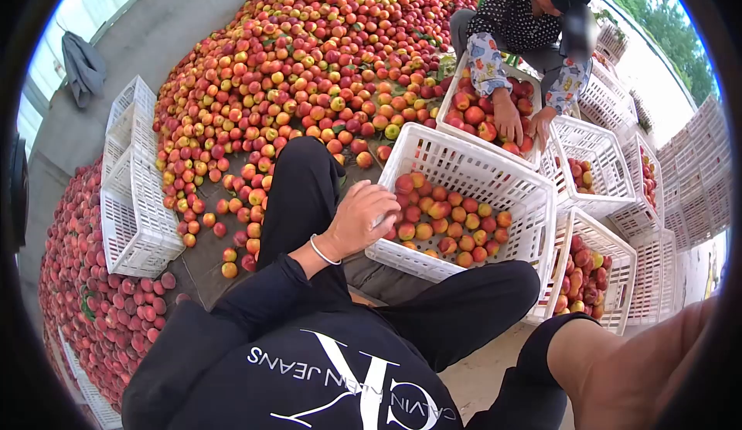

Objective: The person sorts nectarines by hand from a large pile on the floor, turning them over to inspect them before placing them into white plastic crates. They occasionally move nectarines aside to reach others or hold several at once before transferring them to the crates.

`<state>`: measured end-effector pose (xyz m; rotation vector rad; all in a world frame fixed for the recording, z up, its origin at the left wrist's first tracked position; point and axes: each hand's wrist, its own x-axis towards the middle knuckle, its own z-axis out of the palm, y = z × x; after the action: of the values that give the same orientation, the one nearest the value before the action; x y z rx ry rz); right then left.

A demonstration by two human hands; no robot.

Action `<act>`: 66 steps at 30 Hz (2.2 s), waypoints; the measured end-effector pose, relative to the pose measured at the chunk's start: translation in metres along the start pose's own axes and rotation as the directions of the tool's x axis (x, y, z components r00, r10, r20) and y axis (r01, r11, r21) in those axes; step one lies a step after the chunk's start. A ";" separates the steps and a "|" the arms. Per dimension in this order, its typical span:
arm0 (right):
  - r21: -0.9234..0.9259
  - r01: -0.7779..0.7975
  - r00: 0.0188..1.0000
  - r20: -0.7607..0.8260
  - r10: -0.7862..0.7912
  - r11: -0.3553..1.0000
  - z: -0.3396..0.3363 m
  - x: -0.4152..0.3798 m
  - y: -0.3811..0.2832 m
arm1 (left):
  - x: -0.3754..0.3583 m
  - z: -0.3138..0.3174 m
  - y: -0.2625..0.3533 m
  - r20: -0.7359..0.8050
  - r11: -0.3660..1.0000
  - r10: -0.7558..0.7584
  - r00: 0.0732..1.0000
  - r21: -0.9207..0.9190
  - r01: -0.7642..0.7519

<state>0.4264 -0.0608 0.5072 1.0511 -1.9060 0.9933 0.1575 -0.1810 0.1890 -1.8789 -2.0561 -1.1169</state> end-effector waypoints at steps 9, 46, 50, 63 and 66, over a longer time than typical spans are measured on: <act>0.138 0.041 0.983 -0.184 -0.015 0.990 0.033 0.033 0.005 | -0.049 -0.167 -0.011 -0.395 0.957 -0.236 0.888 0.066 0.284; 0.380 0.190 0.787 -0.610 0.091 0.906 0.087 0.059 0.211 | -0.085 -0.210 -0.158 -0.254 0.635 -0.742 0.621 -0.562 0.530; 0.372 0.264 0.748 -0.661 0.054 0.890 0.088 0.052 0.227 | -0.097 -0.195 -0.179 -0.212 0.614 -0.750 0.626 -0.574 0.542; 0.121 -0.007 0.746 -0.660 0.086 0.993 0.151 0.056 0.384 | -0.134 -0.105 -0.268 -0.008 0.364 -0.890 0.456 -0.615 0.700; 0.234 -0.410 0.455 -0.786 0.420 0.882 0.182 0.012 0.437 | -0.132 -0.077 -0.313 0.059 0.255 -0.918 0.392 -0.668 0.699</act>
<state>-0.0077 -0.0627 0.3190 -0.0193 -1.3221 1.4419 -0.1269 -0.3153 0.0383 -0.3019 -2.6616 -2.3733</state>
